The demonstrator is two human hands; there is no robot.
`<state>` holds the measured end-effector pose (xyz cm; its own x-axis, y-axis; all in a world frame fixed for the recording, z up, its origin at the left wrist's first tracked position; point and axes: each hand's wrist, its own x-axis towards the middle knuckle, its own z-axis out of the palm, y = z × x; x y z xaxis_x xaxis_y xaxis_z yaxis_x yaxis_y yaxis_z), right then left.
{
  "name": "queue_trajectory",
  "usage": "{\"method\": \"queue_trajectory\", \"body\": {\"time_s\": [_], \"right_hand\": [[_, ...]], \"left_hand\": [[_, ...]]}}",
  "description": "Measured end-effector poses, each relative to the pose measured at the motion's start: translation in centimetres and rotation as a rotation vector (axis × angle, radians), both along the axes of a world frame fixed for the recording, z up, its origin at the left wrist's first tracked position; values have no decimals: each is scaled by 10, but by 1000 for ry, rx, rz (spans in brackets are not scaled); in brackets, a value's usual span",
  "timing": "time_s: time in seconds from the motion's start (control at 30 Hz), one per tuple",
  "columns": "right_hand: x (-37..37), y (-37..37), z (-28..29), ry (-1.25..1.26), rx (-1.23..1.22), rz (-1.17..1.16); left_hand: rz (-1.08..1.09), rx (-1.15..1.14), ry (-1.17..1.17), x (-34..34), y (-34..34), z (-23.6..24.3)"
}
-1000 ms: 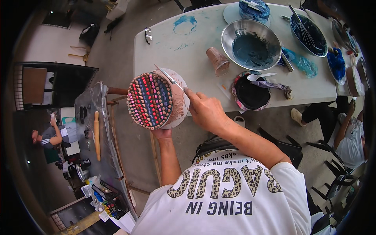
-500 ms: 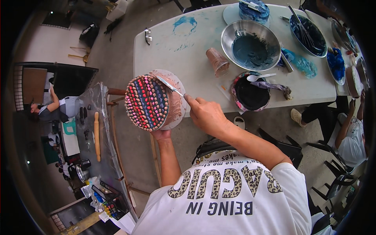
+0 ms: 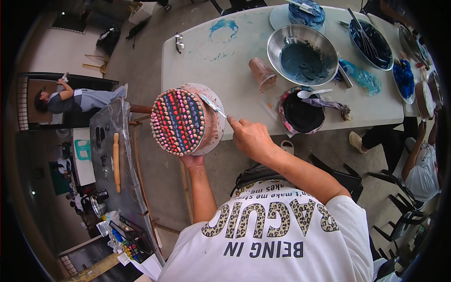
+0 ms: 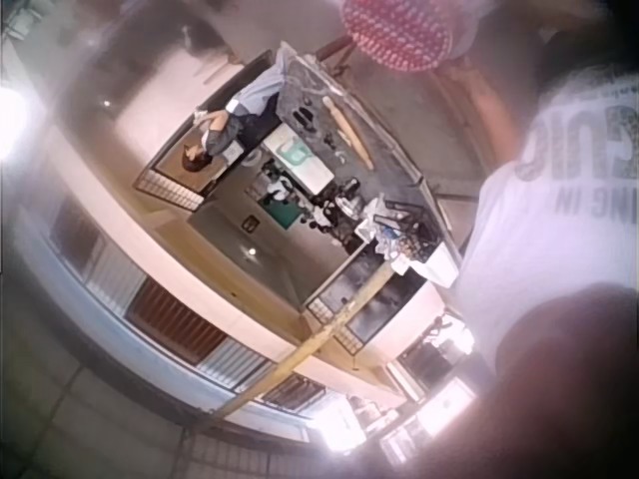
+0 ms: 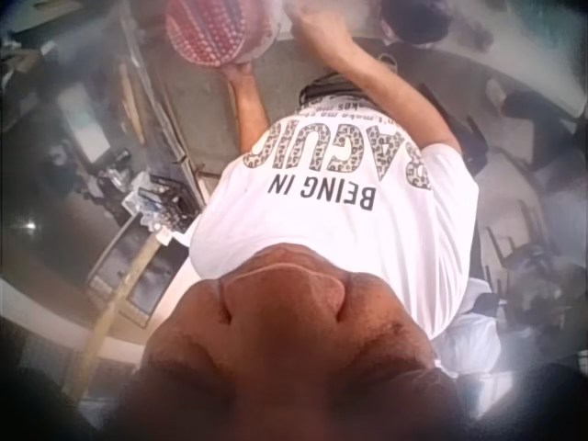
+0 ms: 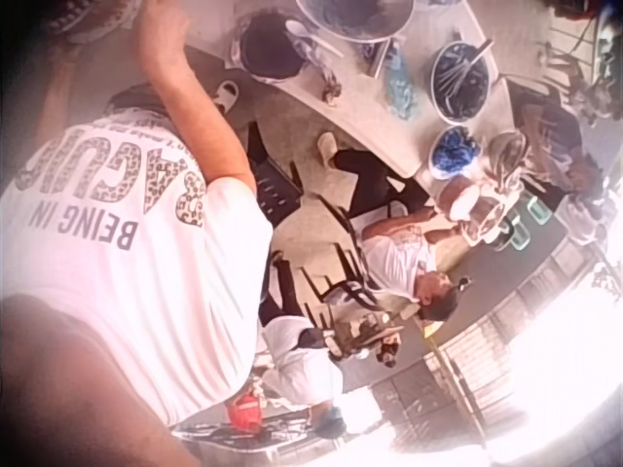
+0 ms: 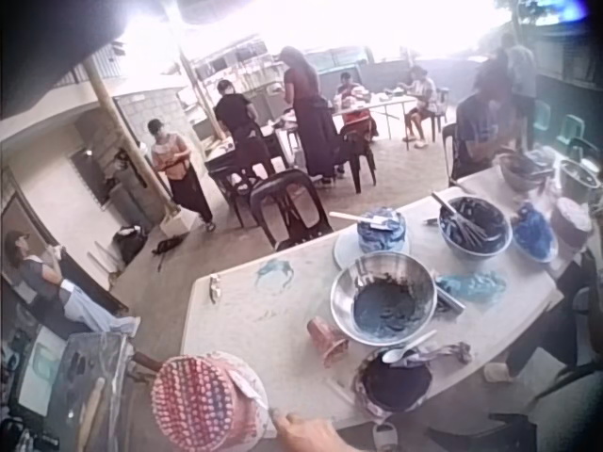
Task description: The person uses a small spatula to spread a pink paste onto the side of a round craft object that is topped with colorful pins, smoothing the material around the side.
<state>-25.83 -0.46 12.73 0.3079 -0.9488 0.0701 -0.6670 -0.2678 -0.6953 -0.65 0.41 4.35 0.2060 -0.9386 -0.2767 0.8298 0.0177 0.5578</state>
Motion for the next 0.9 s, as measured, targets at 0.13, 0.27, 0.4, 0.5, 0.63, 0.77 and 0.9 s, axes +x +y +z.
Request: {"method": "queue_trajectory", "body": {"time_s": [0.13,0.27,0.4,0.5,0.63,0.77,0.9], "right_hand": [[-2,1,15,-48,-37,3],[-4,-2,18,-118,-67,-35],[-6,-8,-2,-114,-38,-39],[-2,-8,-8,-51,-20,-28],[6,-5,1,-55,-16,-12],[3,-7,13,-142,-51,-16],[-4,-10,11,-161,-104,-41]], "left_hand": [[13,-6,-5,-3,1,1],[11,-34,35,3,2,-6],[28,-36,19,1,2,-7],[6,-29,56,-1,1,-5],[20,-14,34,2,1,-5],[14,-32,35,3,2,-6],[42,4,12,2,3,-6]]}}
